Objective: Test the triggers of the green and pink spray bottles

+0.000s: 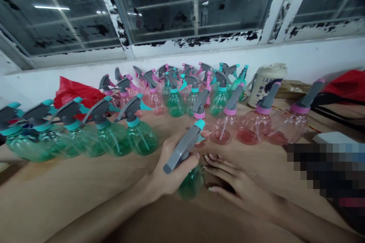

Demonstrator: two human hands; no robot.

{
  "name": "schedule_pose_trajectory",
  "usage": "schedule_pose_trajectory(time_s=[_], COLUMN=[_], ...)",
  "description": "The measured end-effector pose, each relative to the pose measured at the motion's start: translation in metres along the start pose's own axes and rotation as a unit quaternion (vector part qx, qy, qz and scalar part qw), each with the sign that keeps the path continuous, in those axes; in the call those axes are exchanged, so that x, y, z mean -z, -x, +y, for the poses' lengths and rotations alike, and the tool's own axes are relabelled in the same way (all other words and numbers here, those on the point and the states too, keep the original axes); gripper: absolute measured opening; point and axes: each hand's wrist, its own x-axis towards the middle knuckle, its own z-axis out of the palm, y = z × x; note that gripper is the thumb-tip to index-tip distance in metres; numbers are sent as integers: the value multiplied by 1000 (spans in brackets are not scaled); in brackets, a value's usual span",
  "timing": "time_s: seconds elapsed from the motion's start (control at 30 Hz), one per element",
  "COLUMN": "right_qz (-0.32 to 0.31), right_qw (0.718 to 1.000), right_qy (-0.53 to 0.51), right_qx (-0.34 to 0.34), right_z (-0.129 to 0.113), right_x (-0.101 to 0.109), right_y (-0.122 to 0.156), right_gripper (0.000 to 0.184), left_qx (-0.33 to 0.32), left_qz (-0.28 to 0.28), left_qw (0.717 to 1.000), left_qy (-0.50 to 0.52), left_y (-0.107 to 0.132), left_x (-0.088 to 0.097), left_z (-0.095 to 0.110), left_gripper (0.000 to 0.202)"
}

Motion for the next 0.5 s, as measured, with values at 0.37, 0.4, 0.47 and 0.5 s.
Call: schedule_pose_trajectory(time_s=[0.37, 0.4, 0.47, 0.5], right_qz=[-17, -14, -5, 1], right_qw=[1000, 1000, 1000, 1000], right_qy=[12, 9, 4, 2], right_qx=[-10, -9, -6, -5], right_z=[-2, -2, -1, -1], right_x=[5, 5, 5, 4], right_y=[2, 2, 2, 2], right_gripper=[50, 49, 49, 49], left_qx=[-13, -6, 11, 15], left_qz=[-20, -14, -2, 0], left_qw=[1000, 1000, 1000, 1000], left_qy=[-19, -21, -24, -27], left_y=[-4, -5, -5, -5], left_x=[2, 1, -1, -2], left_z=[-6, -6, -6, -6], left_gripper=[19, 22, 27, 28])
